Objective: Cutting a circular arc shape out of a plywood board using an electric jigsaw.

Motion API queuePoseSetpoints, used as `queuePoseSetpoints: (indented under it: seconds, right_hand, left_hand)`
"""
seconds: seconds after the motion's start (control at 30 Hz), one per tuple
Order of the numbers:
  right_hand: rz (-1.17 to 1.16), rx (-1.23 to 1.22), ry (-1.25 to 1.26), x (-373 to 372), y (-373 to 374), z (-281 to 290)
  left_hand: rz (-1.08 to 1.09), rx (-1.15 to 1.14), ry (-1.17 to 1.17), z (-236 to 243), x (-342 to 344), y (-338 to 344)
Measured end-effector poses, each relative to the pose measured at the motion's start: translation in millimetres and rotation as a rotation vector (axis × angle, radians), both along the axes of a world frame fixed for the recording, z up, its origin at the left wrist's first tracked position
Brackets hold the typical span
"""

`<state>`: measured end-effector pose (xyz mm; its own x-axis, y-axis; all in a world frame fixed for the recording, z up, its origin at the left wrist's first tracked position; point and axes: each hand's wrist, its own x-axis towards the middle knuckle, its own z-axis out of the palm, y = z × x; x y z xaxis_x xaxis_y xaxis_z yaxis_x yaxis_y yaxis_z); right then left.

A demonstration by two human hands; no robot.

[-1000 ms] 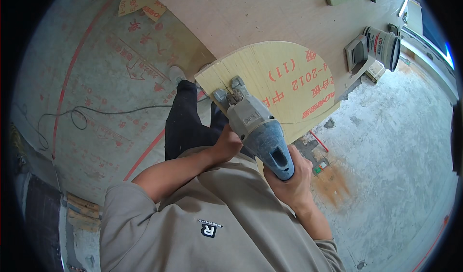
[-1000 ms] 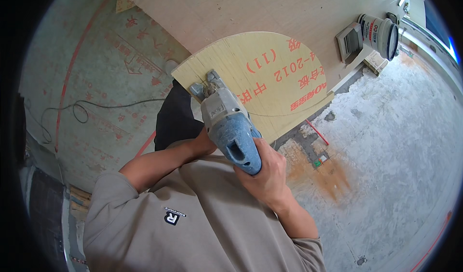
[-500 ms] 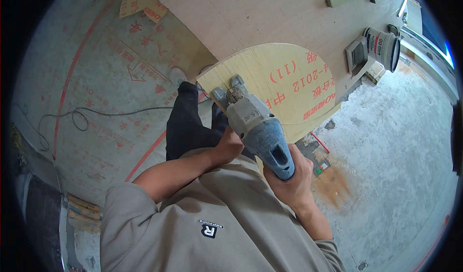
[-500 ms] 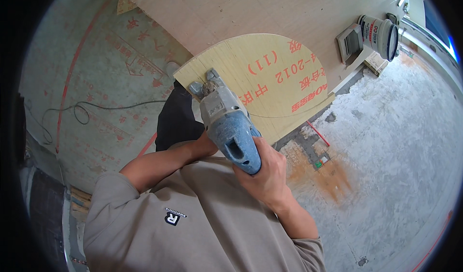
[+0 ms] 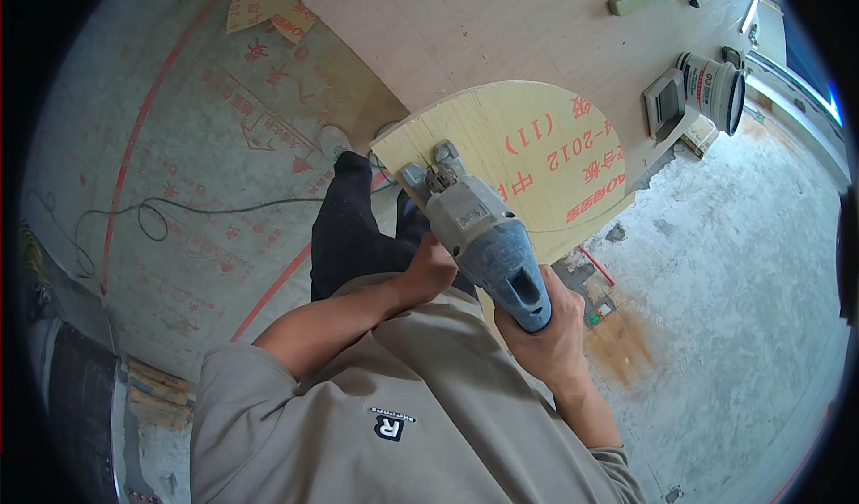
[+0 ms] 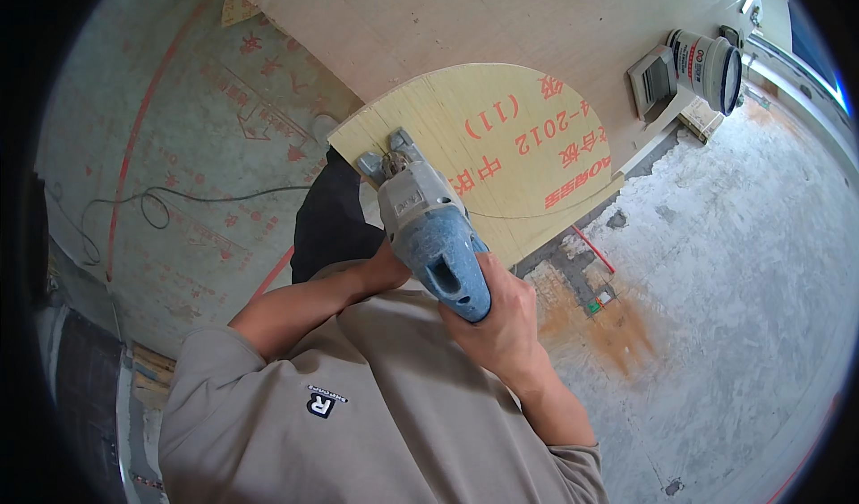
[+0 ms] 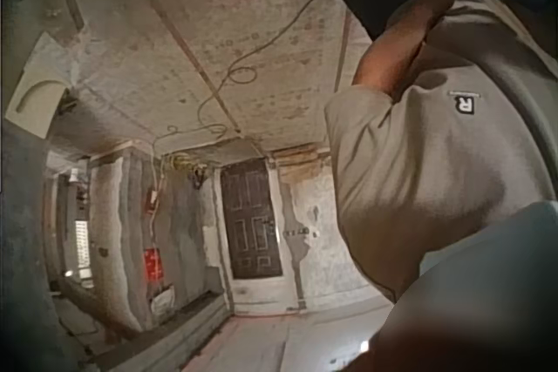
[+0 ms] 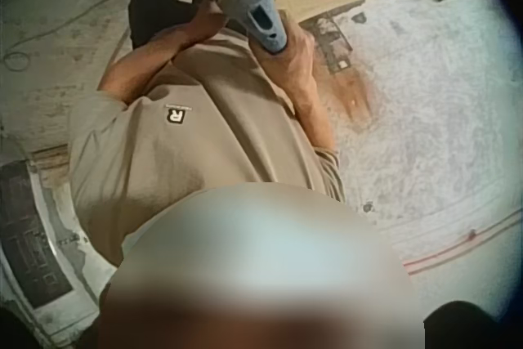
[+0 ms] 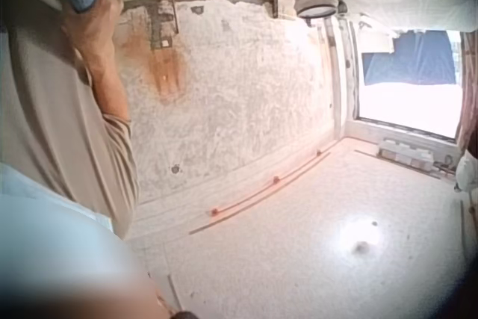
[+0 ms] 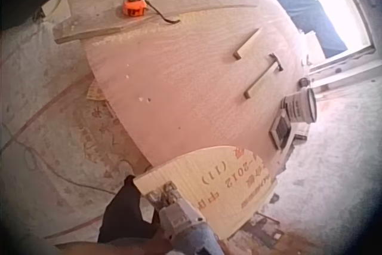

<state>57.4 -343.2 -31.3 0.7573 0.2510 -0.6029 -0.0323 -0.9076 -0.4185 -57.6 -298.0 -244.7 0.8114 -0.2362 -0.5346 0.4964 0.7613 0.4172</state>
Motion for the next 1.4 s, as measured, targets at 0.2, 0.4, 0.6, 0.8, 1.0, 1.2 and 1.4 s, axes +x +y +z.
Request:
queuePoseSetpoints:
  seconds: [0.2, 0.4, 0.6, 0.8, 1.0, 1.2, 1.4]
  right_hand:
    - [0.013, -0.026, 0.003, -7, -14, 1]
    - [0.046, -0.029, -0.012, -7, -14, -1]
    - [0.051, -0.019, -0.003, -1, -3, -1]
    - [0.047, -0.024, -0.007, 1, 3, -1]
    - [0.042, -0.019, -0.020, 2, 7, -2]
    - [0.036, -0.015, -0.021, 4, 13, -2]
    - [0.045, -0.019, -0.034, 6, 16, -3]
  left_hand:
    - [-0.026, 0.139, -0.028, 0, 0, 2]
    - [0.006, 0.137, -0.021, -16, 1, 3]
    - [0.019, 0.084, 0.030, -4, 5, 10]
    - [0.100, -0.068, 0.115, -9, -1, 0]
    - [0.063, 0.020, 0.053, -5, 5, 4]
    - [0.016, 0.037, 0.015, -12, 3, 2]
    - [0.006, 0.042, 0.045, -12, 3, -1]
